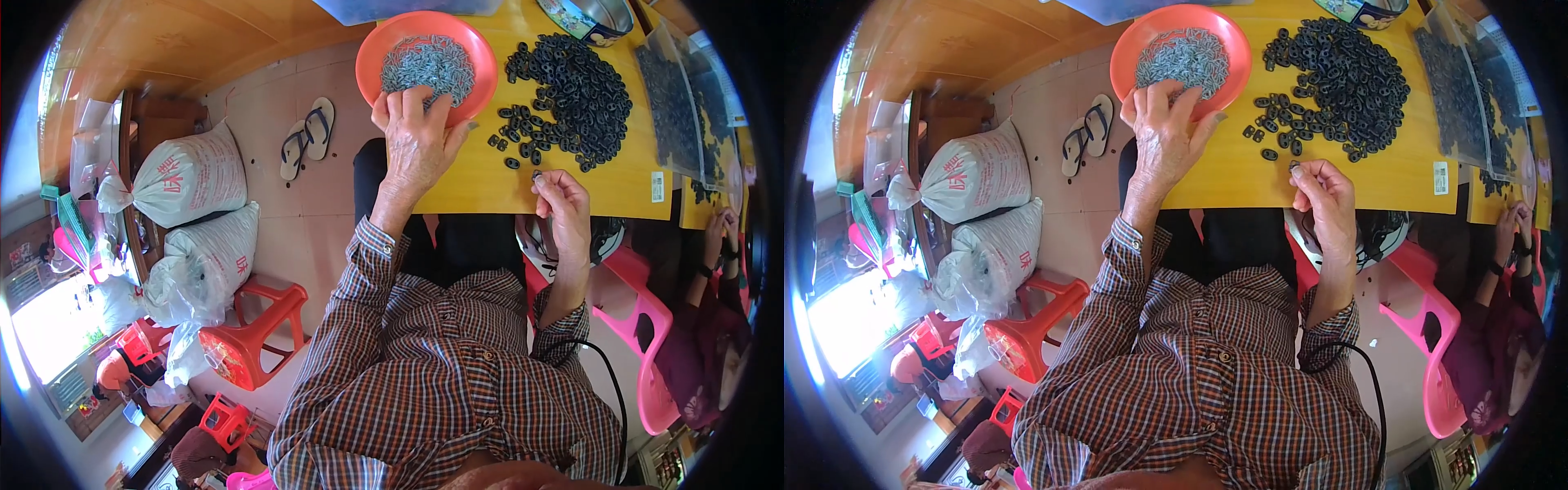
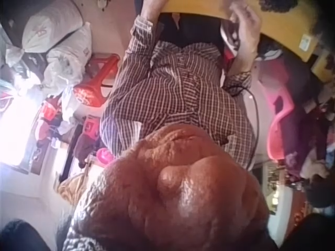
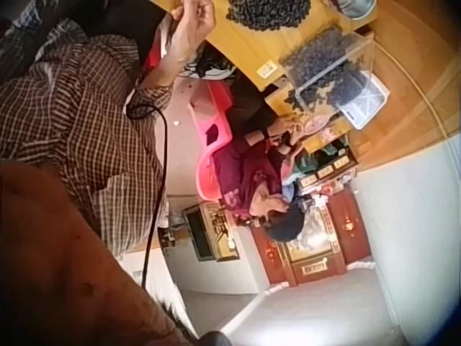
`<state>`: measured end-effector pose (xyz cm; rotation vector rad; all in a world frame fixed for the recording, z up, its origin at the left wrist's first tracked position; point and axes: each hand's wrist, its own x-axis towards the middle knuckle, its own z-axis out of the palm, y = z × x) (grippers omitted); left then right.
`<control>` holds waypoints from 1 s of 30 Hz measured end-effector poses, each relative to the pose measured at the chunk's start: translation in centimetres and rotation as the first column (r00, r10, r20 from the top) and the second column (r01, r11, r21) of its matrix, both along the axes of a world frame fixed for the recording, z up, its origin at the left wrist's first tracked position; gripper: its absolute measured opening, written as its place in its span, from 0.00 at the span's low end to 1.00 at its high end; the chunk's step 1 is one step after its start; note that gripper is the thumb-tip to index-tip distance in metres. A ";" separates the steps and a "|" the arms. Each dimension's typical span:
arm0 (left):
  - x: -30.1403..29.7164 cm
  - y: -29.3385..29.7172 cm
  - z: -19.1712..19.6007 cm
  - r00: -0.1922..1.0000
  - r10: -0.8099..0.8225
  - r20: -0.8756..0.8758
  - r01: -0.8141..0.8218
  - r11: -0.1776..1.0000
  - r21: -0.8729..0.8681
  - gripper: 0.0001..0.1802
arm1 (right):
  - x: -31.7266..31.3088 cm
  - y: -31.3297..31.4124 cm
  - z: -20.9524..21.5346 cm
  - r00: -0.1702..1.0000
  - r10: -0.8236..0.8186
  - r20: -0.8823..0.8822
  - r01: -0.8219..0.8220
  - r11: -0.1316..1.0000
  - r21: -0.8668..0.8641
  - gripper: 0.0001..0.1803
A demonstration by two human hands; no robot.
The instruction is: Assembling small hardware components by manually inserting metal pins into black plastic parts.
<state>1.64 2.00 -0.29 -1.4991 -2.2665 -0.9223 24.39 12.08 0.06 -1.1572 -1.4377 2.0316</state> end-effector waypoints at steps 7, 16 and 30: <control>-0.4 -0.2 -0.9 1.000 -0.007 -0.019 0.007 1.000 -0.004 0.20 | -0.2 0.2 -0.1 1.000 0.015 0.004 -0.015 1.000 0.016 0.07; -0.1 0.3 -0.3 1.000 -0.025 -0.004 0.025 0.999 0.035 0.17 | -0.1 0.1 -0.1 1.000 0.013 0.017 -0.014 0.999 0.038 0.07; -0.1 0.4 -0.7 0.999 -0.046 0.023 0.045 0.998 0.031 0.15 | -0.5 -0.2 0.5 1.000 0.006 0.031 -0.007 0.999 0.036 0.08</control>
